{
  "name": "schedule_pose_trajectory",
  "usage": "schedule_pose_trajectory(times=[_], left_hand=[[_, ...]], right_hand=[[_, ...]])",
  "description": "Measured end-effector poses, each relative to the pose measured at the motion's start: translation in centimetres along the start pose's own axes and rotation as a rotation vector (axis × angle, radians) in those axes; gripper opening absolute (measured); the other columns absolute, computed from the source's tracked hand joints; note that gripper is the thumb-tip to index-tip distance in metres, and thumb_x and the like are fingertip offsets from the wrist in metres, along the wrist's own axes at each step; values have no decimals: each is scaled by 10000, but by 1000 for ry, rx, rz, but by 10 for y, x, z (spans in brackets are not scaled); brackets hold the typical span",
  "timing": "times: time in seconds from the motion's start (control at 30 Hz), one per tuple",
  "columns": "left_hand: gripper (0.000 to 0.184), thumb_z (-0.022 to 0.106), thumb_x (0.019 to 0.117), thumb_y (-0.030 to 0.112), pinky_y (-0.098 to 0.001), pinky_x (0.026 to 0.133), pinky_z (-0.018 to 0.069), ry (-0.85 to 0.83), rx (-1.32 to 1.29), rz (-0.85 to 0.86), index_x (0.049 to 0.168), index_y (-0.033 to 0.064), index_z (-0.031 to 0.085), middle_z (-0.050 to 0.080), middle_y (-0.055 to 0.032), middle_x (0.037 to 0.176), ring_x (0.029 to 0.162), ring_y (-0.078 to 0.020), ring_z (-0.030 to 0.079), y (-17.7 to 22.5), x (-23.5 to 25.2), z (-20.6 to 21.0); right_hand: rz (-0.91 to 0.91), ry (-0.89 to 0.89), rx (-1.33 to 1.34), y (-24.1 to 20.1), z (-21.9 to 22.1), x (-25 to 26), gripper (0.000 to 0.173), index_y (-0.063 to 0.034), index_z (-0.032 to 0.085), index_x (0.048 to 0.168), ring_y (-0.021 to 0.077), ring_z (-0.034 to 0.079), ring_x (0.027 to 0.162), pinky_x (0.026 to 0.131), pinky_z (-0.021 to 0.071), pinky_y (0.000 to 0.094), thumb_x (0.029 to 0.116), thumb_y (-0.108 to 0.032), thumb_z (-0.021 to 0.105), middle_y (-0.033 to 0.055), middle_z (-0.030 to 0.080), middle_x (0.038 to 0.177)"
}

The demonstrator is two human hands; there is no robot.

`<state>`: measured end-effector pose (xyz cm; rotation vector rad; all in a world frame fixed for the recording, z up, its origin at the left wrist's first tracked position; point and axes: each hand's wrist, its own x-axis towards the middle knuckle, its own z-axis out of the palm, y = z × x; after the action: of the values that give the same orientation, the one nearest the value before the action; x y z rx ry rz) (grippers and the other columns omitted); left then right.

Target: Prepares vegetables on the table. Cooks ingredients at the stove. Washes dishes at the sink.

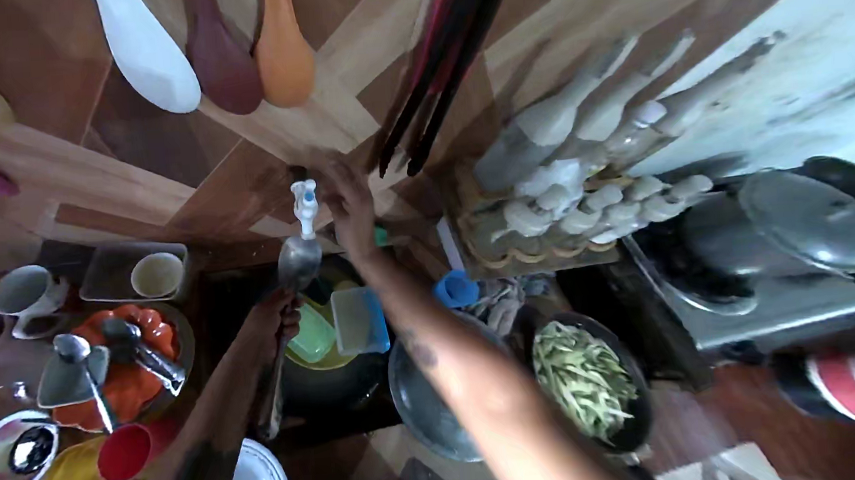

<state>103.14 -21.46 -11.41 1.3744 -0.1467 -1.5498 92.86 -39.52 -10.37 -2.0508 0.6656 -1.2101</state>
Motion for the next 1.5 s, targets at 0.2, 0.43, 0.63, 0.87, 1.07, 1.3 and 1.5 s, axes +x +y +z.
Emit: schedule_pose_trajectory(times=[0.2, 0.43, 0.63, 0.87, 1.07, 1.3, 1.5], left_hand=[[207, 375, 1123, 194, -138, 409, 380, 103, -58, -44, 1223, 74, 511, 541, -4, 826, 475, -12, 423, -1, -20, -23], [188, 383, 1119, 164, -146, 406, 375, 157, -60, -34, 1182, 63, 528, 529, -5, 797, 470, -22, 421, -8, -7, -24], [172, 359, 1120, 143, -150, 414, 340, 23, 36, -31, 1112, 64, 512, 496, 10, 761, 469, -20, 382, -6, 3, 21], [153, 354, 1117, 128, -131, 396, 331, -57, 22, -79, 1104, 71, 495, 533, 12, 756, 449, 4, 384, 10, 0, 24], [454, 456, 1096, 112, -310, 637, 483, 218, 707, 129, 1549, 121, 432, 626, -109, 1070, 726, -159, 562, -7, -2, 13], [363, 394, 1116, 175, -522, 987, 505, 270, 1033, 354, 1347, -27, 586, 675, -246, 1164, 1082, -362, 668, -13, 11, 29], [337, 437, 1098, 147, -538, 1044, 485, 236, 1081, 314, 1351, -13, 591, 664, -239, 1251, 1191, -369, 645, 1, 22, 27]], right_hand=[[632, -914, -377, 29, 61, -79, 470, -20, 513, 1481, 412, 406, 1446, 1175, 361, 526, 1015, -65, 559, 248, 387, 1585], [802, -489, -193, 14, 38, -58, 351, 29, 610, 1329, 366, 614, 1222, 1062, 476, 502, 1015, -127, 612, 256, 636, 1295], [130, -375, -306, 17, 45, -83, 383, -131, 716, 1293, 473, 504, 1341, 1089, 389, 675, 911, -125, 688, 256, 588, 1385], [-115, -414, -308, 33, 36, -80, 323, -2, 722, 1211, 393, 584, 1297, 1166, 285, 670, 971, -208, 653, 180, 694, 1283], [760, -333, -285, 47, 9, -43, 467, 25, 596, 1349, 429, 668, 1103, 975, 521, 579, 1113, -342, 429, 285, 671, 1196], [726, -539, -92, 4, 34, -47, 391, 30, 618, 1323, 346, 615, 1220, 1070, 467, 505, 1075, -263, 544, 229, 640, 1310], [621, -426, -101, -7, 47, -58, 408, 9, 638, 1357, 378, 511, 1369, 1169, 385, 498, 1060, -259, 559, 241, 553, 1456]])
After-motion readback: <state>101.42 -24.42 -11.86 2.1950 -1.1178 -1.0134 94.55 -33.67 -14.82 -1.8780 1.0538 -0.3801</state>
